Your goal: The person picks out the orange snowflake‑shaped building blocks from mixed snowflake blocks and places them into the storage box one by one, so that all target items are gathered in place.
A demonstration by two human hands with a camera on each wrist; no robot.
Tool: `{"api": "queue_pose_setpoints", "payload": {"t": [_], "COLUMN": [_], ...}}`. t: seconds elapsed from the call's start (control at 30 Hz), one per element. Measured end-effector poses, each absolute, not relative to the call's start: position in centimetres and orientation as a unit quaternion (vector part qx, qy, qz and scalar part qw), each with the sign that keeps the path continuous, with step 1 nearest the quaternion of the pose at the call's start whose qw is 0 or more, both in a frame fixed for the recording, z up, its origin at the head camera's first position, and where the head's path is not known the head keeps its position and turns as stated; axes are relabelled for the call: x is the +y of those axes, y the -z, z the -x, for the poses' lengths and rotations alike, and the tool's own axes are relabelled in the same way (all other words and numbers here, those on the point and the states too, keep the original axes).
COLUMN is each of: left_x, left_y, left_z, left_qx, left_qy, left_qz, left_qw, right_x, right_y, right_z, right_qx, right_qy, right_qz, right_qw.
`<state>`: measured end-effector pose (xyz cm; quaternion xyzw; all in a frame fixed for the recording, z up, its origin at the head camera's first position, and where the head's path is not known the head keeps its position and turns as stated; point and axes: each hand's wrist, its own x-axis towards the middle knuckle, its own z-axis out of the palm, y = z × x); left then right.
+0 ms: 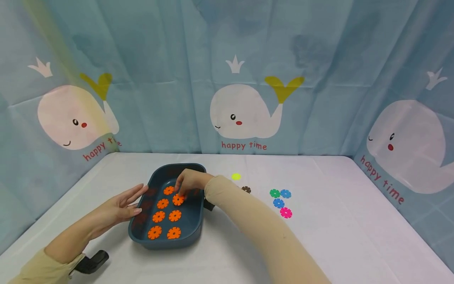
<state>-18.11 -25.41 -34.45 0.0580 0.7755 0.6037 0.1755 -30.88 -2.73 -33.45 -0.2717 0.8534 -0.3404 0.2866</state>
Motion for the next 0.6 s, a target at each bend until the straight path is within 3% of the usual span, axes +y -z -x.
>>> {"api": "queue_pose_setpoints", "payload": {"t": [0.6], "left_x": [-25.29], "left_y": [34.50], "left_z": [17.91], "left_qx": [0.775], "left_qy": [-0.605], "left_qz": [-0.062], "left_qw": [0.173], "right_x": [-2.88], "right_y": [33.59], "right_z": [30.54], "right_qx": [0.873], "right_qy": [0.307], "right_qz": [0.283], "right_qw": [0.253]}}
